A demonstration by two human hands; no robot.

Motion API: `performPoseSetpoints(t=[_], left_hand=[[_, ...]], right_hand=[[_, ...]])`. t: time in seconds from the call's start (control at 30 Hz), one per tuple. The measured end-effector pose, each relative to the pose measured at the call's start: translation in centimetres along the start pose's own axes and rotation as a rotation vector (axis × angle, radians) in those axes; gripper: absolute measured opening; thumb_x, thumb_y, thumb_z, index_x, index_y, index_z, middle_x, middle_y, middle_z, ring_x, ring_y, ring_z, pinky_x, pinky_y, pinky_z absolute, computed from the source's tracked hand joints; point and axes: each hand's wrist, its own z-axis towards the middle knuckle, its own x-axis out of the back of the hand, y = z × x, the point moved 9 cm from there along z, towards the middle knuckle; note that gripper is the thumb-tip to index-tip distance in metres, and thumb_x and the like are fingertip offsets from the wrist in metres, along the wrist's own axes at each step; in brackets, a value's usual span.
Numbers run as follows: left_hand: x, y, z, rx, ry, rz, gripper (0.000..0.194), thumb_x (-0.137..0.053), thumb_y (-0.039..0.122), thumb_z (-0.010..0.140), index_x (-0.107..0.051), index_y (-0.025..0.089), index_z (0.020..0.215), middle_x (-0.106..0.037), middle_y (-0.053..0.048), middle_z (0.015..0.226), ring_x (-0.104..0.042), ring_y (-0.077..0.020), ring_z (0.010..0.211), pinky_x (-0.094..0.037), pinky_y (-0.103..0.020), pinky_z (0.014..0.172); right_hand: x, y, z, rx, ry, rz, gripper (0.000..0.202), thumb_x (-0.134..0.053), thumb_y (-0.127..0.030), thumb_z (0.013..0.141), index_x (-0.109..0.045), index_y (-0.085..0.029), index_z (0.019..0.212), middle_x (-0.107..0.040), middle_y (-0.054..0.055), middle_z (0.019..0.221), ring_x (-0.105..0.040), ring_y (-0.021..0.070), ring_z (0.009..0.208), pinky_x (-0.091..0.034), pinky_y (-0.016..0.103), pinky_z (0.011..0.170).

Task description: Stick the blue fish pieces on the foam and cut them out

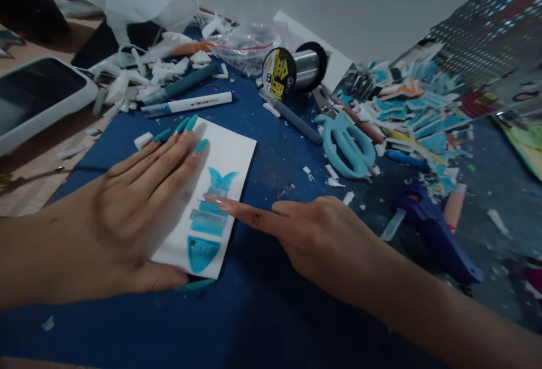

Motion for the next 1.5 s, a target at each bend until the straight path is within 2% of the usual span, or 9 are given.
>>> performPoseSetpoints(t=[0.17,0.27,0.37,0.47,0.6,0.93,1.13,1.33,1.5], left_hand=[[0.0,0.0,0.2,0.004,-0.022,-0.001,0.113,-0.034,0.084,0.092,-0.019,-0.003,0.163,-0.019,-0.033,0.17,-0.023,-0.0464,0.159,-0.033,-0.061,0.124],[0.2,0.2,0.3,-0.016,-0.017,0.037,0.11,-0.035,0.081,0.094,-0.025,-0.007,0.16,-0.022,-0.036,0.168,-0.027,-0.049,0.157,-0.035,-0.061,0.122],[0.3,0.3,0.2,-0.017,0.01,0.044,0.106,-0.029,0.078,0.097,-0.025,-0.007,0.16,-0.022,-0.035,0.168,-0.027,-0.0474,0.157,-0.034,-0.059,0.123],[0.2,0.2,0.1,-0.009,0.021,0.035,0.104,-0.024,0.078,0.098,-0.024,-0.006,0.161,-0.02,-0.033,0.17,-0.026,-0.0458,0.158,-0.033,-0.058,0.124],[0.1,0.1,0.1,-0.01,0.011,0.026,0.104,-0.025,0.077,0.098,-0.024,-0.006,0.161,-0.021,-0.033,0.17,-0.025,-0.0457,0.158,-0.031,-0.057,0.125],[0.0,0.2,0.1,-0.021,0.007,0.028,0.103,-0.019,0.077,0.1,-0.022,-0.006,0.162,-0.02,-0.034,0.17,-0.025,-0.0468,0.158,-0.035,-0.06,0.123],[0.2,0.1,0.0,-0.016,0.016,-0.003,0.102,-0.026,0.076,0.1,-0.021,-0.005,0.162,-0.019,-0.033,0.17,-0.022,-0.0454,0.159,-0.031,-0.059,0.125],[0.3,0.2,0.3,0.014,-0.019,0.025,0.104,-0.031,0.078,0.099,-0.026,-0.007,0.159,-0.023,-0.034,0.169,-0.023,-0.0455,0.159,-0.028,-0.058,0.127],[0.3,0.3,0.1,-0.039,-0.013,0.07,0.103,-0.02,0.077,0.101,-0.024,-0.007,0.161,-0.021,-0.035,0.169,-0.023,-0.0461,0.159,-0.032,-0.059,0.124]], right_hand=[[0.3,-0.1,0.0,-0.014,0.018,-0.034,0.074,-0.033,0.001,0.091,-0.052,-0.033,0.154,-0.049,-0.009,0.057,-0.042,0.0107,0.035,-0.026,0.023,0.041],[0.3,-0.1,0.3,-0.011,-0.022,-0.048,0.08,-0.034,0.002,0.087,-0.049,-0.035,0.156,-0.049,-0.009,0.055,-0.043,0.0112,0.034,-0.026,0.022,0.04],[0.7,-0.3,0.8,-0.004,-0.035,-0.032,0.083,-0.034,0.002,0.085,-0.046,-0.035,0.158,-0.052,-0.009,0.055,-0.046,0.0112,0.034,-0.03,0.019,0.039],[1.1,-0.5,1.1,0.005,-0.026,-0.035,0.081,-0.033,0.002,0.084,-0.051,-0.033,0.155,-0.052,-0.009,0.054,-0.048,0.0104,0.033,-0.033,0.017,0.039],[1.1,-0.8,1.3,0.023,-0.032,-0.067,0.077,-0.033,0.001,0.084,-0.057,-0.028,0.151,-0.049,-0.009,0.05,-0.043,0.01,0.03,-0.029,0.018,0.035],[0.9,-1.1,1.4,0.038,-0.002,-0.115,0.073,-0.031,0.002,0.087,-0.061,-0.027,0.148,-0.043,-0.009,0.052,-0.042,0.0101,0.031,-0.028,0.021,0.037],[0.9,-1.1,1.5,0.046,-0.006,-0.112,0.073,-0.032,0.002,0.089,-0.059,-0.027,0.15,-0.041,-0.009,0.054,-0.039,0.0111,0.033,-0.027,0.023,0.038],[0.8,-1.1,1.1,0.054,0.008,-0.144,0.074,-0.032,0.003,0.089,-0.054,-0.029,0.152,-0.044,-0.009,0.055,-0.041,0.0124,0.034,-0.026,0.026,0.04],[0.7,-1.0,0.9,0.057,0.017,-0.146,0.074,-0.032,0.003,0.088,-0.056,-0.03,0.149,-0.043,-0.01,0.054,-0.039,0.0129,0.033,-0.025,0.027,0.04]])
